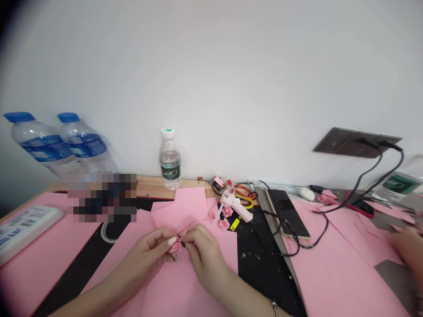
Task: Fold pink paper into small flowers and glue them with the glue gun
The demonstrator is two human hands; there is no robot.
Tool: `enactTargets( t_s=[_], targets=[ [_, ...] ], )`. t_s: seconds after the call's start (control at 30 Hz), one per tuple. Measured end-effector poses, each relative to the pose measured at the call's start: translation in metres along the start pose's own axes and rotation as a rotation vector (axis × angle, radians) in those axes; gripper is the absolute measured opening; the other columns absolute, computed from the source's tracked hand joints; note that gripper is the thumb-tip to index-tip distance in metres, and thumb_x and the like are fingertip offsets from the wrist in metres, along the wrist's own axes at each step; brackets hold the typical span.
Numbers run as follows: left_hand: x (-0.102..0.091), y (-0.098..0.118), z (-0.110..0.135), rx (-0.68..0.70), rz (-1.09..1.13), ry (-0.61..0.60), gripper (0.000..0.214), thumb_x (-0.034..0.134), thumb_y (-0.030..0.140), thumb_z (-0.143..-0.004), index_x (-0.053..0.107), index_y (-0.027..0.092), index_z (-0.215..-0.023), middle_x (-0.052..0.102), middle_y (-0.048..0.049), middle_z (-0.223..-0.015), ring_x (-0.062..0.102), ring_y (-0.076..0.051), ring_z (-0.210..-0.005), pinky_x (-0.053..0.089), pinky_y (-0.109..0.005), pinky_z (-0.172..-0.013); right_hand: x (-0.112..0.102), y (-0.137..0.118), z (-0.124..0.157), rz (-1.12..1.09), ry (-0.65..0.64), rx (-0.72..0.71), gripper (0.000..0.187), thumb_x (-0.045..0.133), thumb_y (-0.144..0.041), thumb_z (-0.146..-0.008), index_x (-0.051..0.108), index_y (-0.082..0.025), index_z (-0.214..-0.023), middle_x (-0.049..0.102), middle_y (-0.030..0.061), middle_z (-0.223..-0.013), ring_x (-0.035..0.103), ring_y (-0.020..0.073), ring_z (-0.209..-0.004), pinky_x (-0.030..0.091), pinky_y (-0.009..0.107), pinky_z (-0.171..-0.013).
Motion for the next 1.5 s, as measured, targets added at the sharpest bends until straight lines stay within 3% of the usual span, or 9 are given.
enactTargets(
  t_s=[0.37, 0.9, 1.17, 1.33, 1.5],
  targets=[
    [-0.007, -0.003, -0.003, -0.003, -0.109, -0.058, 0.025, 0.072, 0.035, -0.076, 0.059, 0.015, -0.068, 0.058, 0.0022, -0.06, 0.051, -0.011, -0.055, 0.038, -0.023, -0.056, 0.0, -0.002, -0.002, -0.014, -0.01, -0.023, 0.019, 0.048, -0.007, -0.09, 0.063, -0.019, -0.09, 0.061, 0.0049, -0.079, 0.061, 0.0163, -0.073, 0.05, 0.026, -0.065],
    [-0.009, 0.003, 0.0, -0.066, -0.148, 0.022, 0.023, 0.08, 0.03, -0.066, 0.075, 0.016, -0.083, 0.071, -0.0035, -0.077, 0.059, -0.014, -0.07, 0.045, -0.024, -0.066, 0.0, -0.001, -0.003, -0.023, 0.043, 0.052, 0.017, 0.051, -0.006, -0.086, 0.06, -0.018, -0.081, 0.063, 0.0055, -0.078, 0.061, 0.0164, -0.073, 0.048, 0.025, -0.065],
    [-0.009, 0.002, -0.003, -0.043, -0.226, 0.016, 0.019, 0.078, 0.032, -0.066, 0.077, 0.016, -0.077, 0.069, -0.0029, -0.066, 0.057, -0.014, -0.06, 0.045, -0.025, -0.06, 0.001, 0.0, -0.002, -0.026, 0.033, 0.079, 0.017, 0.051, -0.005, -0.085, 0.061, -0.019, -0.08, 0.062, 0.0042, -0.076, 0.06, 0.0158, -0.071, 0.047, 0.024, -0.064],
    [-0.008, 0.005, -0.002, -0.019, -0.182, 0.012, 0.019, 0.079, 0.031, -0.067, 0.078, 0.017, -0.079, 0.072, -0.0042, -0.071, 0.061, -0.016, -0.069, 0.047, -0.024, -0.067, 0.0, 0.0, -0.002, -0.028, 0.033, 0.127, 0.02, 0.049, -0.005, -0.083, 0.06, -0.02, -0.091, 0.061, 0.004, -0.081, 0.058, 0.0166, -0.07, 0.046, 0.025, -0.061],
    [-0.01, 0.008, -0.001, -0.083, 0.036, 0.073, 0.018, 0.078, 0.029, -0.072, 0.076, 0.018, -0.085, 0.075, -0.0049, -0.087, 0.065, -0.017, -0.085, 0.049, -0.026, -0.081, 0.0, 0.002, 0.001, -0.043, 0.041, 0.172, 0.022, 0.047, -0.008, -0.084, 0.057, -0.021, -0.098, 0.06, 0.0043, -0.085, 0.056, 0.0171, -0.071, 0.046, 0.027, -0.061]
  ],
)
Point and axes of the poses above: each hand's wrist, its own z-axis away from the middle knuckle, its own x-axis out of the palm, y = z × x, the point moved 1 cm from there along -z, towards the middle knuckle
